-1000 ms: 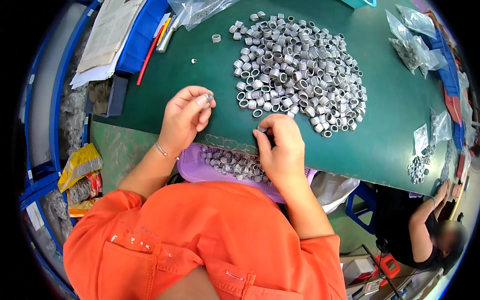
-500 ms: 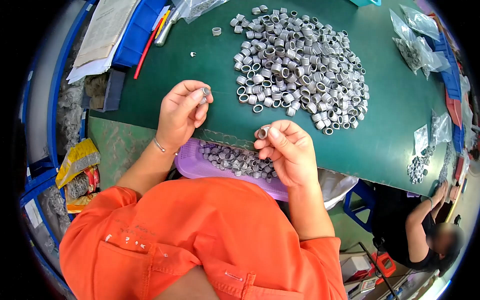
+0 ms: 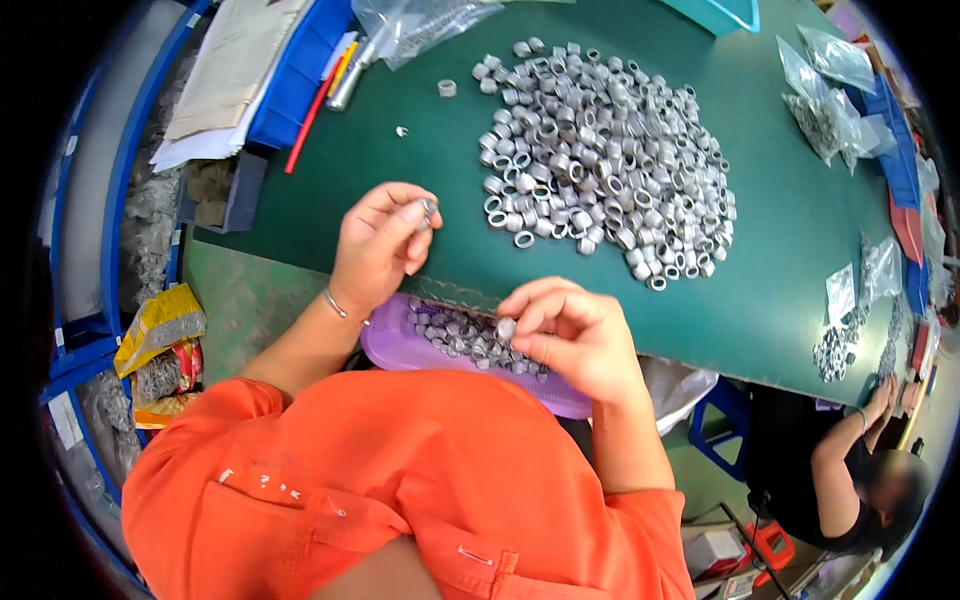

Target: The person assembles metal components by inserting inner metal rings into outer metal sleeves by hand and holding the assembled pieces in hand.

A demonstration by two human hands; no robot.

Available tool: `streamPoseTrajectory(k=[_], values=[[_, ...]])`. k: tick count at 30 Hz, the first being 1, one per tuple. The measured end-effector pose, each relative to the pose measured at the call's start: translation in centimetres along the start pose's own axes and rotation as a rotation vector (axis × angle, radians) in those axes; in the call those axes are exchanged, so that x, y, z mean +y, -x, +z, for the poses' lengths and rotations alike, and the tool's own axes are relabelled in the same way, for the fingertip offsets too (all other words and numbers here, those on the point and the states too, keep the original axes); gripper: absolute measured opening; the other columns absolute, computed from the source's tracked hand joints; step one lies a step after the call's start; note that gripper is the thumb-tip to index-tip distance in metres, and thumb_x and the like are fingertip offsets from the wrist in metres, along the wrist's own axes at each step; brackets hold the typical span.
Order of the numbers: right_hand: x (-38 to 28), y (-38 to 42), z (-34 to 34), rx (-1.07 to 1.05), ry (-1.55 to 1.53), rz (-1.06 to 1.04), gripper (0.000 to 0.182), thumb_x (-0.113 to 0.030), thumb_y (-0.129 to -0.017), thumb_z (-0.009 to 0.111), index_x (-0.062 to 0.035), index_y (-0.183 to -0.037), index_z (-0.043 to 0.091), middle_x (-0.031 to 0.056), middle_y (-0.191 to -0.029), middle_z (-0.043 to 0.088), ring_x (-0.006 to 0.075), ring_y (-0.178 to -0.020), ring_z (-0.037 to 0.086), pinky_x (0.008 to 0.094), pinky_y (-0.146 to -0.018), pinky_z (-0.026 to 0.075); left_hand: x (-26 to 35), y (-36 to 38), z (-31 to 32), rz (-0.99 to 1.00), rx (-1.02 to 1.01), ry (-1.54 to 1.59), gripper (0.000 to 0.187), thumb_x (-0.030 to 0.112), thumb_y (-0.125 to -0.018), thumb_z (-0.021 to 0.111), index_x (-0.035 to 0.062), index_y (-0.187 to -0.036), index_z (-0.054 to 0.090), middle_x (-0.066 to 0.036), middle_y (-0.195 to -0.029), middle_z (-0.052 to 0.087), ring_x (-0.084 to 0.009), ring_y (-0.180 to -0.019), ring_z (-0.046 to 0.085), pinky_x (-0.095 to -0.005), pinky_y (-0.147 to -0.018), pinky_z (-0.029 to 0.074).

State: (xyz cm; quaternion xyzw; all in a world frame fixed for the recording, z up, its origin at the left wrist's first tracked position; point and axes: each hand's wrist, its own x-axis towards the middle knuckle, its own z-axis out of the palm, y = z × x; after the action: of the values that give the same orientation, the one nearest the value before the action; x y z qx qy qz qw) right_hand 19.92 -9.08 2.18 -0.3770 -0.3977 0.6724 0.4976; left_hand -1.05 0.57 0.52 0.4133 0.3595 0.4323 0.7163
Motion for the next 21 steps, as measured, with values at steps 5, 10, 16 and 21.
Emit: streamPoseTrajectory(k=[5, 10, 16, 21], values=[[-0.5, -2.5, 1.5, 0.312, 0.934, -0.291, 0.017, 0.003, -0.072, 0.062, -0.0015, -0.088, 0.06, 0.0084, -0.082, 0.054, 0.0181, -0.067, 0.054, 0.0268, -0.058, 0.044, 0.0, -0.1, -0.1, 0.02, -0.027, -0.011, 0.012, 0.008, -0.087, 0.05, -0.0012, -0.095, 0.053, -0.008, -0.081, 0.056, -0.0057, -0.054, 0.047, -0.0173, -0.041, 0.037], [1.1, -4.0, 1.1, 0.359, 1.3, -0.512, 0.017, 0.002, -0.07, 0.065, -0.0005, -0.084, 0.055, 0.0106, -0.084, 0.052, 0.0227, -0.069, 0.055, 0.0287, -0.059, 0.044, -0.1, 0.0, -0.2, 0.026, -0.024, -0.008, 0.012, 0.008, -0.087, 0.05, -0.0015, -0.095, 0.053, -0.009, -0.081, 0.056, -0.0058, -0.054, 0.047, -0.017, -0.041, 0.037], [0.7, -2.3, 0.9, 0.316, -0.018, -0.062, 0.02, 0.014, -0.076, 0.056, 0.0067, -0.095, 0.054, 0.0108, -0.092, 0.059, 0.02, -0.086, 0.062, 0.0258, -0.073, 0.052, -0.1, 0.0, -0.1, 0.013, -0.022, 0.013, 0.013, 0.007, -0.087, 0.05, -0.002, -0.095, 0.053, -0.009, -0.082, 0.056, -0.0063, -0.054, 0.046, -0.0172, -0.041, 0.037], [0.5, -1.6, 0.3, 0.271, -0.219, 0.035, 0.021, 0.012, -0.077, 0.056, 0.0087, -0.097, 0.053, 0.0153, -0.092, 0.061, 0.0239, -0.088, 0.062, 0.0284, -0.075, 0.053, -0.2, 0.0, -0.2, 0.027, -0.022, 0.011, 0.014, 0.008, -0.087, 0.05, -0.0019, -0.096, 0.053, -0.009, -0.083, 0.056, -0.0064, -0.054, 0.046, -0.0172, -0.042, 0.037]])
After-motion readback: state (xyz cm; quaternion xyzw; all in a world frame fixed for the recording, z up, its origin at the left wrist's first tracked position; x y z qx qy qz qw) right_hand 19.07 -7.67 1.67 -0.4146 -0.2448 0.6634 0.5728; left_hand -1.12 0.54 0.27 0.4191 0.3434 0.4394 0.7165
